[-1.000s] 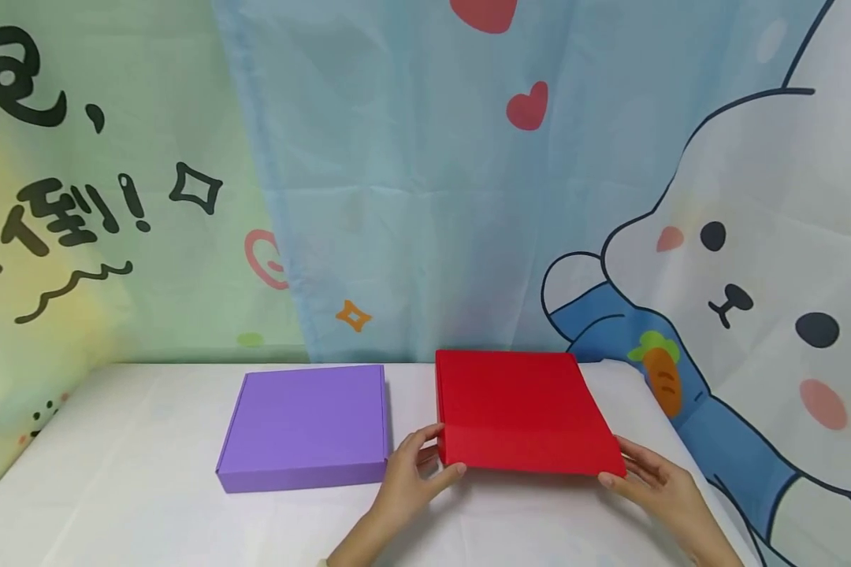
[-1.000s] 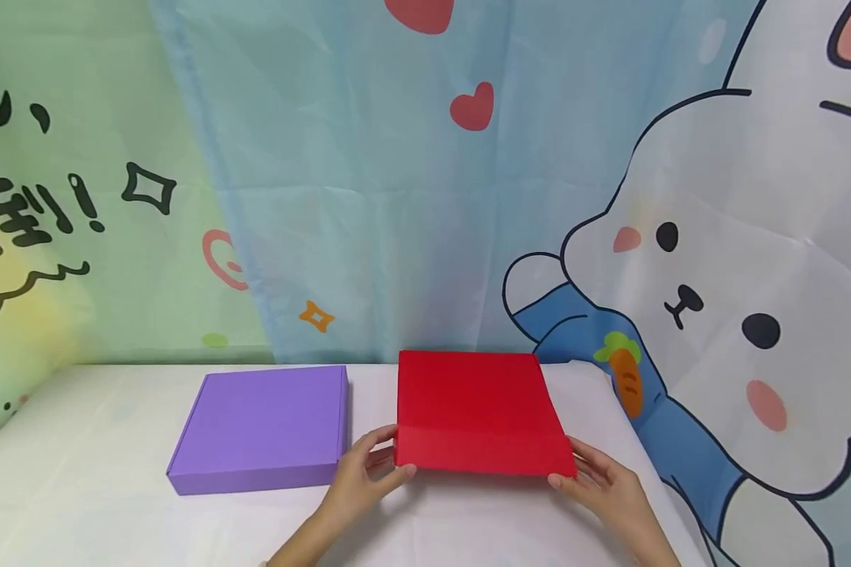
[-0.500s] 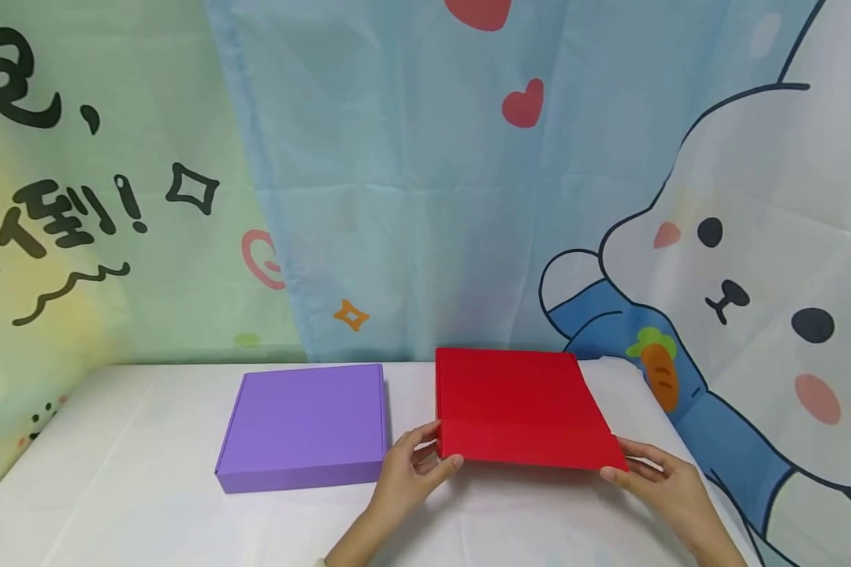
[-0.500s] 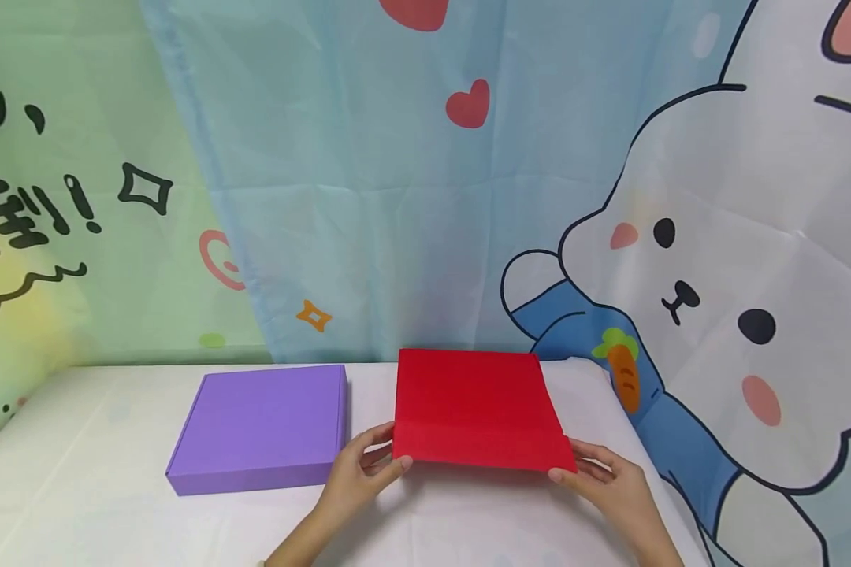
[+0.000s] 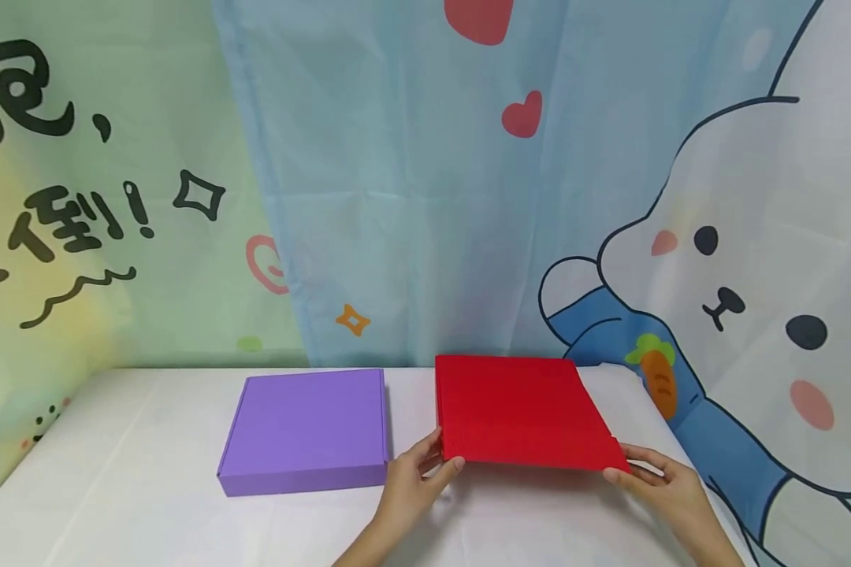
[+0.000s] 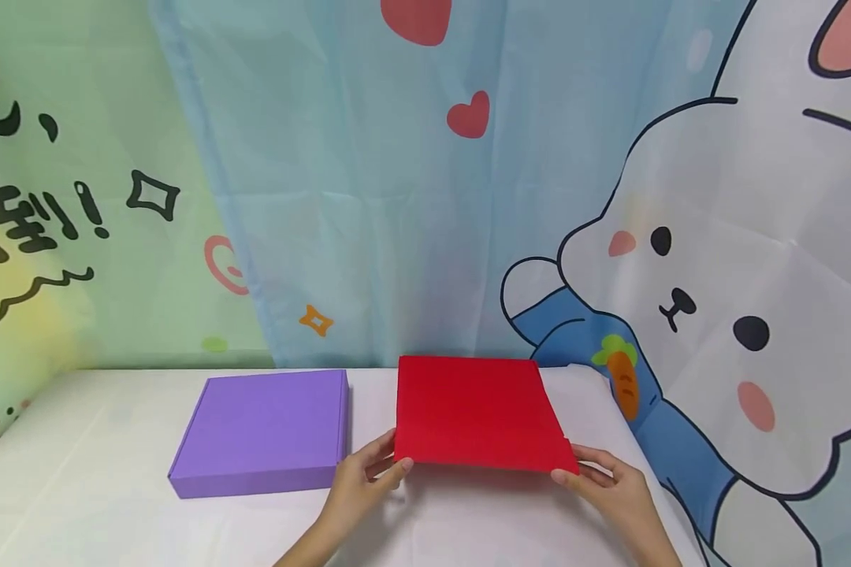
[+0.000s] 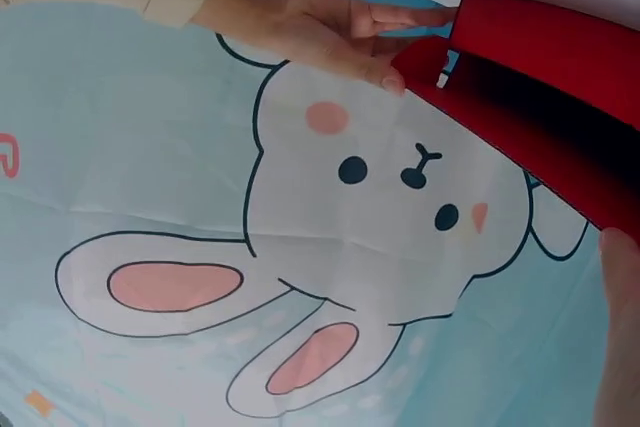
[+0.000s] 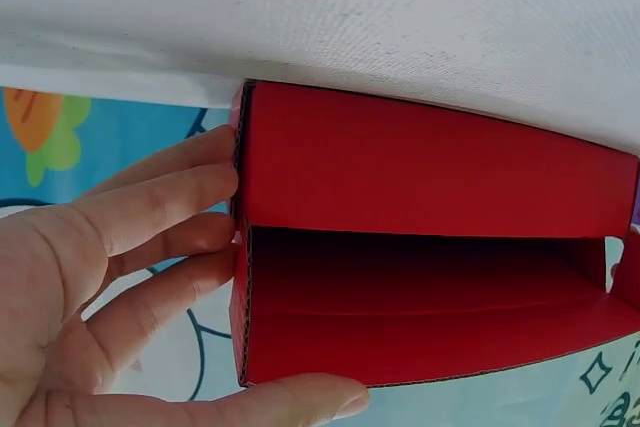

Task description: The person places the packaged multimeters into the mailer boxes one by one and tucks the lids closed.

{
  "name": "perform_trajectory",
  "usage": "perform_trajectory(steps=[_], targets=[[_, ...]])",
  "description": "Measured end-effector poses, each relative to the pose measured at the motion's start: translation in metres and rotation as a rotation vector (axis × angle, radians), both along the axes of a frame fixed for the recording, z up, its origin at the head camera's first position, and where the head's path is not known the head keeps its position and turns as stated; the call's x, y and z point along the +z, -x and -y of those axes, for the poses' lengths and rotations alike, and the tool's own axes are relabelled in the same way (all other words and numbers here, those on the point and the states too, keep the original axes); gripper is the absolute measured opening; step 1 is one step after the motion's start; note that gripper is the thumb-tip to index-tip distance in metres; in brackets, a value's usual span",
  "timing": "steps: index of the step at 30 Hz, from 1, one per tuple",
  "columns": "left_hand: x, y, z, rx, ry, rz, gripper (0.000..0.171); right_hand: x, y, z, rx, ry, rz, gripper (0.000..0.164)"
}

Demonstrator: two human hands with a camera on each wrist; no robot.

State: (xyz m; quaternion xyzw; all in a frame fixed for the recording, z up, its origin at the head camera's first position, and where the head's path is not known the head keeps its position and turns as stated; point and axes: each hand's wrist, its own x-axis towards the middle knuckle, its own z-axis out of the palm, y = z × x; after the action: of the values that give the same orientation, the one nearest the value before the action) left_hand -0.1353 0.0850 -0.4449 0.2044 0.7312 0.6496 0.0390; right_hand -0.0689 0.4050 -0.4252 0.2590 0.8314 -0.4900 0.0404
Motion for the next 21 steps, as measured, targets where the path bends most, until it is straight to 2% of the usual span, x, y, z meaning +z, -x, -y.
perform_trajectory(steps=[4, 9, 12, 14, 18, 21], targets=[[0.003, -0.003, 0.001, -0.017, 0.030, 0.018, 0.058, -0.002, -0.002, 0.000, 0.022, 0.025, 0.012, 0.086], [0.007, 0.001, 0.004, 0.003, 0.097, 0.040, 0.054, -0.001, 0.001, 0.001, 0.035, 0.034, -0.006, 0.084], [0.004, 0.003, 0.005, 0.027, 0.094, 0.052, 0.050, -0.001, 0.002, 0.002, 0.033, 0.021, -0.019, 0.083], [0.002, 0.004, 0.006, 0.024, 0.095, 0.031, 0.050, 0.000, 0.002, 0.003, 0.047, 0.019, -0.021, 0.082], [-0.002, 0.009, 0.006, -0.027, 0.131, 0.030, 0.058, 0.001, 0.001, 0.005, 0.059, 0.026, -0.007, 0.082], [-0.006, 0.012, 0.008, -0.076, 0.148, 0.082, 0.060, 0.001, 0.000, 0.005, 0.065, 0.028, 0.013, 0.084]])
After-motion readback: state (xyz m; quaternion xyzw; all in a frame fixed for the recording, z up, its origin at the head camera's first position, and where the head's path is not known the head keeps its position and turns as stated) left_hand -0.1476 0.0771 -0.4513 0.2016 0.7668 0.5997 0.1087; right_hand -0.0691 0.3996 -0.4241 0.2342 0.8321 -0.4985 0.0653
